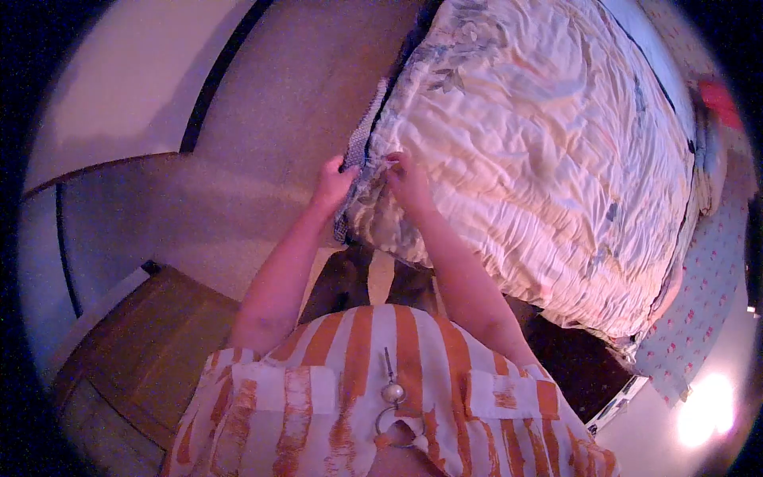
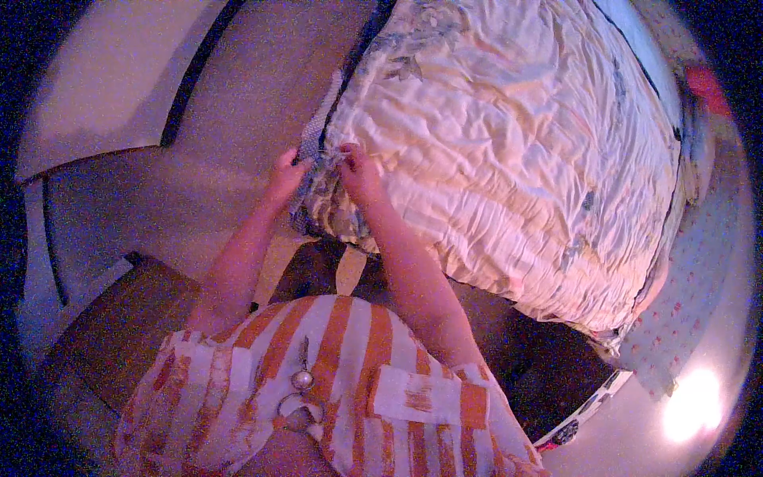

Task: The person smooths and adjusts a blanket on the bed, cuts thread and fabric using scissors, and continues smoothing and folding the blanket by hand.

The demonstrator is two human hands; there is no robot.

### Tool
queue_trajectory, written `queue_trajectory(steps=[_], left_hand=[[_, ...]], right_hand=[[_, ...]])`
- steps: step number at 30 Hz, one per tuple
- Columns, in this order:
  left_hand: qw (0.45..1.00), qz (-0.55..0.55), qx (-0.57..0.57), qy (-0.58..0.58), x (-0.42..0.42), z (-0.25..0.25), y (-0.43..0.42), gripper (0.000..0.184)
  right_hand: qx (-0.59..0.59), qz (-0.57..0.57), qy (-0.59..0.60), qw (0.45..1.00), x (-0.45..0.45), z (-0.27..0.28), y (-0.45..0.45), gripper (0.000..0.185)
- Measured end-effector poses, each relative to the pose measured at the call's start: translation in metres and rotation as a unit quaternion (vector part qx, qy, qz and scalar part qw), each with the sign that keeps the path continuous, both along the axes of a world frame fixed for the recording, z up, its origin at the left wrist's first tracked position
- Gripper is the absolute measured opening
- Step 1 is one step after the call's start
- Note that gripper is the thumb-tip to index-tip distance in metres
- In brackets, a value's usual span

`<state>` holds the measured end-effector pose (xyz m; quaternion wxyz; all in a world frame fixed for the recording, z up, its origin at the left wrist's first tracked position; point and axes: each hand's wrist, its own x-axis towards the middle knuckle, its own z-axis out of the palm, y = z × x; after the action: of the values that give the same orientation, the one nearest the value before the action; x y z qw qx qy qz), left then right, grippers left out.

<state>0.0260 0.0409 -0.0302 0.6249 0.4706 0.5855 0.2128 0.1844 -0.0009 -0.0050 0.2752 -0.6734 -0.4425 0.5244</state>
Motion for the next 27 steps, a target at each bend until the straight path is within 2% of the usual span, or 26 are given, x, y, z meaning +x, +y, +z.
queue_trajectory(steps=[1,3,5,6,7,8,9,11,12,14,15,16,17,19,20,22,23,24,25,26,27], left_hand=[[0.999,0.031,0.023,-0.004,0.002,0.005,-0.001,0.016],[0.997,0.075,0.009,-0.031,0.007,0.029,-0.003,0.016],[0.991,0.118,-0.004,-0.059,0.007,0.039,-0.002,0.016],[0.988,0.129,-0.024,-0.077,0.005,0.035,0.000,0.016],[0.985,0.140,-0.044,-0.095,0.002,0.030,0.001,0.016],[0.985,0.140,-0.045,-0.094,-0.002,0.023,0.004,0.016],[0.983,0.170,-0.038,-0.057,-0.007,0.012,0.007,0.016],[0.979,0.200,-0.032,-0.022,-0.018,-0.005,0.012,0.016],[0.981,0.191,-0.014,-0.029,-0.023,-0.010,0.013,0.016],[0.982,0.184,0.004,-0.036,-0.032,-0.021,0.015,0.016],[0.986,0.142,0.062,0.061,-0.034,-0.024,0.018,0.015],[0.975,0.098,0.121,0.156,-0.034,-0.028,0.020,0.015],[0.975,0.100,0.121,0.154,-0.032,-0.032,0.019,0.015],[0.933,0.095,0.254,0.236,-0.023,-0.026,0.019,0.017],[0.933,0.095,0.254,0.235,-0.017,-0.024,0.017,0.017],[0.800,0.025,0.474,0.367,0.004,0.005,0.014,0.029],[0.855,-0.025,0.422,0.301,0.010,0.007,0.013,0.042],[0.854,-0.027,0.423,0.301,0.017,0.004,0.011,0.042],[0.923,-0.025,0.288,0.252,0.027,0.001,0.010,0.041],[0.969,-0.024,0.144,0.198,0.034,-0.002,0.008,0.041],[0.984,-0.010,0.088,0.157,0.040,0.002,0.009,0.037]], right_hand=[[0.018,-0.015,-0.022,0.999,0.002,0.001,0.001,0.032],[0.036,-0.030,-0.042,0.998,0.001,-0.005,0.003,0.032],[0.194,0.063,-0.130,0.970,-0.002,-0.022,0.005,0.029],[0.195,0.063,-0.130,0.970,-0.002,-0.021,0.006,0.029],[0.172,0.084,-0.189,0.963,-0.002,-0.020,0.008,0.025],[0.147,0.105,-0.247,0.952,-0.002,-0.019,0.008,0.022],[0.147,0.105,-0.247,0.952,-0.001,-0.016,0.008,0.022],[0.059,0.010,-0.113,0.992,0.008,-0.010,0.003,0.018],[0.059,0.013,-0.115,0.991,0.012,-0.007,-0.001,0.018],[0.090,-0.065,0.029,0.993,0.018,-0.002,-0.011,0.024],[0.089,-0.064,0.027,0.994,0.022,0.004,-0.014,0.024],[0.048,-0.116,0.125,0.984,0.028,0.011,-0.017,0.024],[0.007,-0.166,0.222,0.961,0.033,0.018,-0.020,0.024],[-0.019,-0.205,0.231,0.951,0.042,0.025,-0.027,0.022],[-0.046,-0.246,0.241,0.938,0.046,0.027,-0.029,0.021],[-0.038,-0.261,0.267,0.927,0.052,0.021,-0.033,0.020],[-0.030,-0.275,0.294,0.915,0.055,0.016,-0.034,0.019],[-0.030,-0.277,0.295,0.914,0.056,0.017,-0.035,0.019],[-0.032,-0.259,0.310,0.914,0.057,0.018,-0.035,0.018],[-0.036,-0.242,0.324,0.914,0.058,0.019,-0.037,0.017],[-0.035,-0.244,0.323,0.914,0.059,0.022,-0.039,0.017]])
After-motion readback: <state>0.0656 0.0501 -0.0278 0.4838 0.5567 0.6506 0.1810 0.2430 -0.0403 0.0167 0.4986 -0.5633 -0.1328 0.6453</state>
